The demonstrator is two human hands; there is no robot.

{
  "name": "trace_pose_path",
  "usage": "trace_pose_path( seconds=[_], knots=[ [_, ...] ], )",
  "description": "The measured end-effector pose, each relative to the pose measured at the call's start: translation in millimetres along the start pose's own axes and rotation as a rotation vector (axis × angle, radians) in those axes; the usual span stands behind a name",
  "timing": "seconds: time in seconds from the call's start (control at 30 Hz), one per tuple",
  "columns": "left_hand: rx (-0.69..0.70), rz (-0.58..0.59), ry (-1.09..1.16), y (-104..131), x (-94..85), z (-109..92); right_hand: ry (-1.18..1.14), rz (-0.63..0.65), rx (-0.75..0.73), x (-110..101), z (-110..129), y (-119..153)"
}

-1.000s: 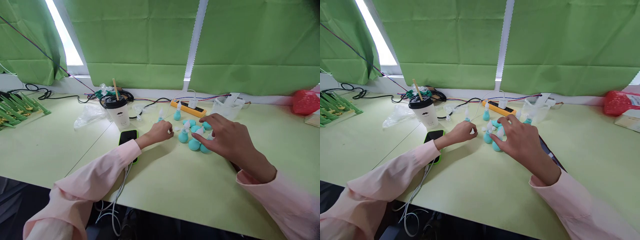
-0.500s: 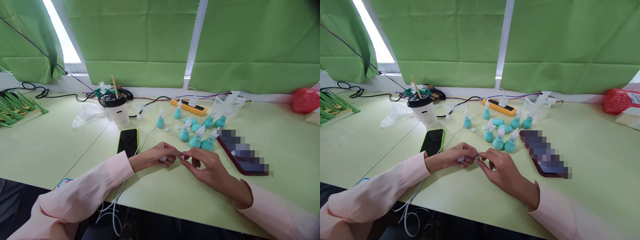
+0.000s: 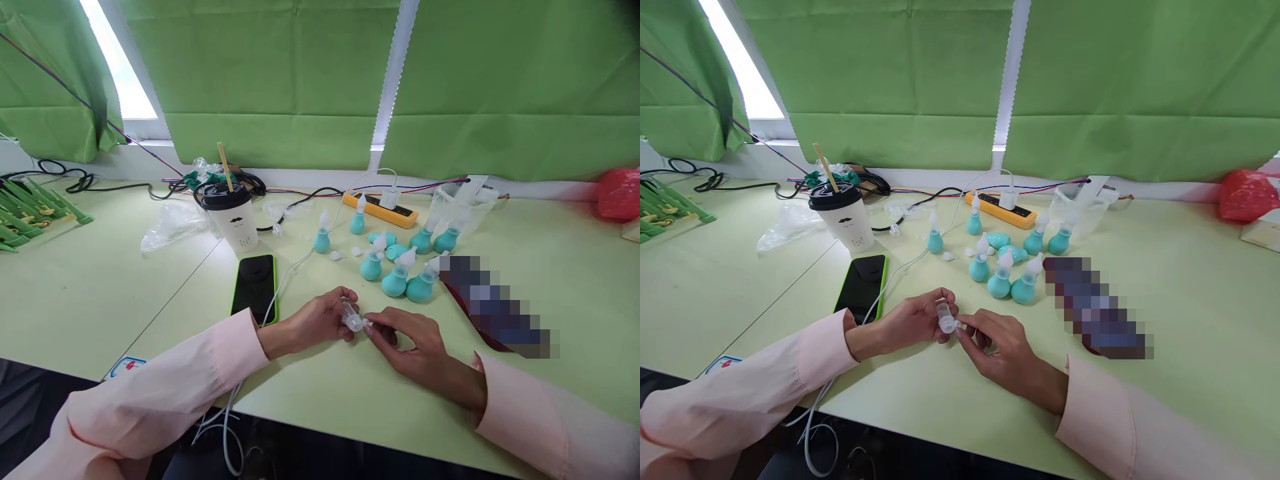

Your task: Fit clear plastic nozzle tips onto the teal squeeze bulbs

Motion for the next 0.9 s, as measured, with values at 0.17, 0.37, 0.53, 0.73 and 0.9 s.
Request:
trace_pose_path(
  seconds=[0.17, 0.37, 0.53, 0.73, 0.9],
  knots=[
    [0.197, -0.082, -0.23, 1.6, 0.0, 2.4, -0.043, -0.009, 0.057, 0.2, -2.6, 1.1],
    [0.252, -0.171, -0.339, 3.6, -4.1, 0.9, -0.034, 0.006, 0.06, 2.5, -5.2, 1.3],
    [0.173, -0.21, -0.245, 2.6, -8.5, 0.6, -0.002, -0.013, 0.041, 1.6, -6.4, 0.2],
    [0.157, -0.192, -0.257, 1.8, -6.6, 0.1, 0.008, -0.025, 0.036, 1.5, -2.9, 2.1],
    [0.127, -0.171, -0.323, 2.6, -6.4, 1.2, -0.015, 0.043, 0.005, 5.1, -1.5, 2.0]
  ],
)
Point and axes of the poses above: each hand's wrist, its own y-axis away from the middle knuckle, its own x-axis out of the palm, z = x × y, the point moved 3 cm from there along -y, towards the middle knuckle, and after that the axes turned 10 degrees about -x, right-handed, at the moved point
